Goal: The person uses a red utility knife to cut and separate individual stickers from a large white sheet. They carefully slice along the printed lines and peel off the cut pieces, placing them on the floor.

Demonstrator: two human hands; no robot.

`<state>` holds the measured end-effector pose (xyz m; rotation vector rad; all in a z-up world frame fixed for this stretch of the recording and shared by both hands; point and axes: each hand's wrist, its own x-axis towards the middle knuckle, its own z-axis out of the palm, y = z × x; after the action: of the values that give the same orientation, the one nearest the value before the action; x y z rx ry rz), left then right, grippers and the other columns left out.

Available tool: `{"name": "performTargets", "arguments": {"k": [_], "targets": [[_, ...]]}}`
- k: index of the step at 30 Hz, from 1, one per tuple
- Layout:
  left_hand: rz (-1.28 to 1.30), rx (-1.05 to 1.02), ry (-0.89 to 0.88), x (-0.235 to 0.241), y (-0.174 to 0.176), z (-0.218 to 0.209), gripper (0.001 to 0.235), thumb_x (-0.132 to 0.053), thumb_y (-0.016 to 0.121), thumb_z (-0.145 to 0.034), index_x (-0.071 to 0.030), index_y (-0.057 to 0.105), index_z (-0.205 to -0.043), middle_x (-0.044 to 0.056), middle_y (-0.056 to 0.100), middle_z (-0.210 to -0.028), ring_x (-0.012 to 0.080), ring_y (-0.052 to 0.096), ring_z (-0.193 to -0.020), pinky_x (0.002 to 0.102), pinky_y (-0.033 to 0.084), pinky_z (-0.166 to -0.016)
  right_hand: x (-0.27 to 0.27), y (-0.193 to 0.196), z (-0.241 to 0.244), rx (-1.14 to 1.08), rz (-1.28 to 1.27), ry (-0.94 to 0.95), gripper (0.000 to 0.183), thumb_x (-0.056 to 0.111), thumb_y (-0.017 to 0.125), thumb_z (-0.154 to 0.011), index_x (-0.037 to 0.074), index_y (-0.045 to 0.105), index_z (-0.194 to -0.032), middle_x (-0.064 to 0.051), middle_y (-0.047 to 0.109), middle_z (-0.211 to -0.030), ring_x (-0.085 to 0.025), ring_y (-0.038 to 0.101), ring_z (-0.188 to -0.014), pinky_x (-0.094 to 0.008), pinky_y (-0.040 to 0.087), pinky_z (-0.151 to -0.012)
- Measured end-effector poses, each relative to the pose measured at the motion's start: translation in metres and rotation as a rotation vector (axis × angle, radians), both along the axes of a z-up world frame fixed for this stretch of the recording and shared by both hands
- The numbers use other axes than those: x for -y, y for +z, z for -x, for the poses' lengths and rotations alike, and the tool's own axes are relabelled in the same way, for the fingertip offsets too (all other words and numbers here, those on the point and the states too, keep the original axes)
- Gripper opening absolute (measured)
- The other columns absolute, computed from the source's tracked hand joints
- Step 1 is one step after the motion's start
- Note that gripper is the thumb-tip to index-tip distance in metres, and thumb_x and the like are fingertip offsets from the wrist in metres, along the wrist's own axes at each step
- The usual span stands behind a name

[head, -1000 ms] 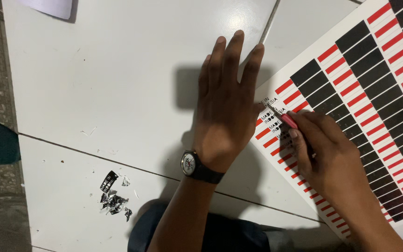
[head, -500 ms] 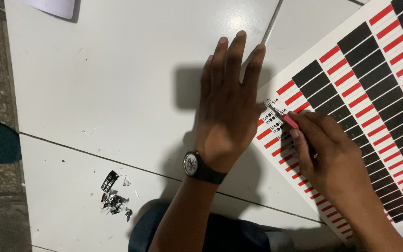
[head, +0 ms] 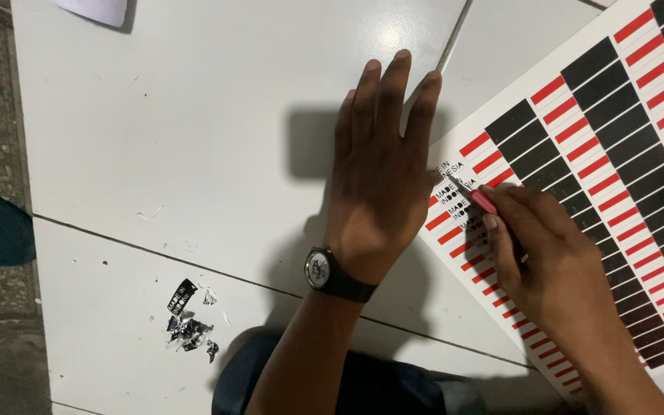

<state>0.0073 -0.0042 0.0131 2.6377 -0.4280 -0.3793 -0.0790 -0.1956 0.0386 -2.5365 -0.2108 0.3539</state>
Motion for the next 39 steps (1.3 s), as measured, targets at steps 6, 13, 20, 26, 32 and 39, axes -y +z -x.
{"name": "performTargets", "arguments": {"k": [6, 13, 20, 26, 32, 39], "targets": [[0.02, 0.0, 0.009, 0.0, 0.001, 0.001, 0.088, -0.016, 0.086, -0.085, -0.012, 0.034, -0.156, 0.014, 0.028, -0.167, 0.0392, 0.027, -0.159, 0.053, 0.029, -0.131, 0.001, -0.002, 0.001, 0.04, 0.042, 0.013, 0.032, 0.009, 0.06, -0.105, -0.004, 0.069, -0.133, -0.018, 0.068, -0.125, -0.027, 0.069, -0.107, -0.035, 0.058, -0.085], [0.034, 0.01, 0.012, -0.001, -0.001, 0.001, 0.088, -0.017, 0.087, -0.084, -0.012, 0.035, -0.155, 0.015, 0.029, -0.166, 0.0398, 0.028, -0.159, 0.053, 0.031, -0.131, 0.0, 0.0, 0.0, 0.013, 0.043, 0.01, 0.033, 0.01, 0.06, -0.105, -0.003, 0.068, -0.134, -0.016, 0.067, -0.125, -0.026, 0.068, -0.104, -0.035, 0.057, -0.083], [0.047, 0.017, 0.025, -0.001, 0.0, 0.002, 0.089, -0.014, 0.088, -0.083, -0.01, 0.035, -0.155, 0.015, 0.03, -0.166, 0.0402, 0.029, -0.159, 0.054, 0.031, -0.132, -0.002, 0.007, -0.002, -0.039, 0.039, 0.002, 0.034, 0.01, 0.057, -0.105, -0.001, 0.067, -0.135, -0.015, 0.068, -0.127, -0.026, 0.067, -0.11, -0.036, 0.055, -0.093], [0.039, 0.022, 0.019, -0.001, 0.0, 0.002, 0.091, -0.017, 0.091, -0.082, -0.01, 0.036, -0.154, 0.015, 0.03, -0.165, 0.04, 0.029, -0.158, 0.054, 0.032, -0.131, -0.002, 0.007, -0.003, 0.001, 0.022, 0.03, 0.031, 0.007, 0.058, -0.105, -0.004, 0.068, -0.132, -0.017, 0.069, -0.125, -0.028, 0.067, -0.108, -0.036, 0.056, -0.091], [0.03, 0.029, 0.033, 0.0, -0.001, 0.002, 0.09, -0.016, 0.091, -0.082, -0.011, 0.037, -0.154, 0.014, 0.03, -0.166, 0.039, 0.03, -0.159, 0.053, 0.033, -0.131, -0.002, 0.008, -0.004, -0.003, 0.022, 0.029, 0.032, 0.008, 0.059, -0.105, -0.004, 0.068, -0.133, -0.017, 0.069, -0.125, -0.028, 0.068, -0.108, -0.036, 0.057, -0.091], [0.019, 0.018, 0.025, 0.001, -0.002, 0.002, 0.091, -0.017, 0.09, -0.082, -0.011, 0.036, -0.154, 0.014, 0.029, -0.166, 0.0387, 0.028, -0.159, 0.053, 0.031, -0.131, -0.001, 0.007, -0.003, 0.006, 0.016, 0.04, 0.031, 0.007, 0.059, -0.104, -0.004, 0.068, -0.132, -0.018, 0.069, -0.125, -0.027, 0.067, -0.108, -0.036, 0.056, -0.09]]}}
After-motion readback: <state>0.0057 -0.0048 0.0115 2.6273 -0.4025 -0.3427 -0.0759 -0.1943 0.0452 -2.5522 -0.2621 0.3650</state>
